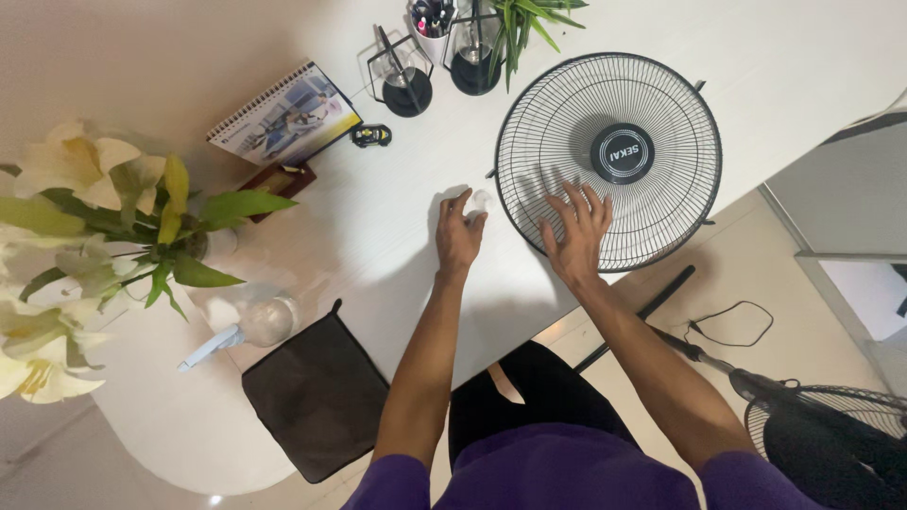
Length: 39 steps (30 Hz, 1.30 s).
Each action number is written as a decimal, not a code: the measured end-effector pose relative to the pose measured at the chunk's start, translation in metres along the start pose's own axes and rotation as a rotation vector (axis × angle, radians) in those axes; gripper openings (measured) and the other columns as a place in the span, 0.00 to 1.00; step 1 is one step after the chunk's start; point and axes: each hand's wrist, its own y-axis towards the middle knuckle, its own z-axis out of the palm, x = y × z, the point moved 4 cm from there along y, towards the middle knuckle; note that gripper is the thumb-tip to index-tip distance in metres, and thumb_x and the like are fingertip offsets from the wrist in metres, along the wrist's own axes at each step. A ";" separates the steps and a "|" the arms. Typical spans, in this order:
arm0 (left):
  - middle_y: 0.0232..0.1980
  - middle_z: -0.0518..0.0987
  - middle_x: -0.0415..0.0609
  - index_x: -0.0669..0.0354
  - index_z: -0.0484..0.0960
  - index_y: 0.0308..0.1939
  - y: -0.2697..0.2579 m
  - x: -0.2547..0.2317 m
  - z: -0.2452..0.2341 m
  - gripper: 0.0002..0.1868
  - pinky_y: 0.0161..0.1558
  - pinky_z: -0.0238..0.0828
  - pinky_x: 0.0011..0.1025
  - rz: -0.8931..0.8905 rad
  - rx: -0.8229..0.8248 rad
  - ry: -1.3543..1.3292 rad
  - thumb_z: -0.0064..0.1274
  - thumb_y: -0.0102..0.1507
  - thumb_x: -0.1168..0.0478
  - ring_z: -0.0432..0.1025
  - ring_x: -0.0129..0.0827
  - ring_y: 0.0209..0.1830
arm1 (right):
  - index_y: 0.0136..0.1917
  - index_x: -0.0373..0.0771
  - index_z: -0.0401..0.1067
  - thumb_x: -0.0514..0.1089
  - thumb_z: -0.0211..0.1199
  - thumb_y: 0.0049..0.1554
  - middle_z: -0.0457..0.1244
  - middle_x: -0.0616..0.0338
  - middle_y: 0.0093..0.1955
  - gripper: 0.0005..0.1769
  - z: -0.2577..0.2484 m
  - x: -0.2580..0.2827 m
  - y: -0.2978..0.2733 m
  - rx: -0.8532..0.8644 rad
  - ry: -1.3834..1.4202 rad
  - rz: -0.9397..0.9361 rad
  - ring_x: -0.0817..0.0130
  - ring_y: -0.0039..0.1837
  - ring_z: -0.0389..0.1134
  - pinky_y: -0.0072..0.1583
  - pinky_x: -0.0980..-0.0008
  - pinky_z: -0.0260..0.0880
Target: The person disassembles a standing fan by removing the front grille, the fan blades, and the rear grille. They place each component on a nearby table. The person then picks up a cloth and a spray bottle, preparing to clean the parts.
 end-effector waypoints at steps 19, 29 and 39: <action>0.45 0.82 0.44 0.59 0.82 0.58 -0.141 -0.051 -0.028 0.19 0.37 0.67 0.25 -0.088 0.045 -0.509 0.61 0.64 0.57 0.68 0.23 0.34 | 0.53 0.32 0.73 0.41 0.67 0.60 0.69 0.56 0.51 0.12 -0.073 0.019 -0.156 -0.197 0.726 0.660 0.69 0.53 0.71 0.57 0.70 0.73; 0.39 0.78 0.41 0.60 0.83 0.55 -0.196 -0.109 -0.048 0.17 0.38 0.66 0.22 -0.004 0.353 -0.512 0.60 0.65 0.56 0.67 0.22 0.35 | 0.51 0.33 0.74 0.37 0.64 0.60 0.69 0.58 0.44 0.07 -0.116 0.049 -0.188 -0.322 1.026 0.813 0.71 0.48 0.70 0.54 0.71 0.73; 0.30 0.75 0.38 0.63 0.83 0.36 -0.244 -0.087 -0.038 0.12 0.35 0.64 0.22 0.005 0.499 -0.505 0.58 0.66 0.56 0.64 0.21 0.31 | 0.48 0.34 0.75 0.38 0.64 0.59 0.67 0.62 0.41 0.05 -0.131 0.080 -0.274 -0.463 0.982 0.934 0.74 0.46 0.67 0.53 0.72 0.70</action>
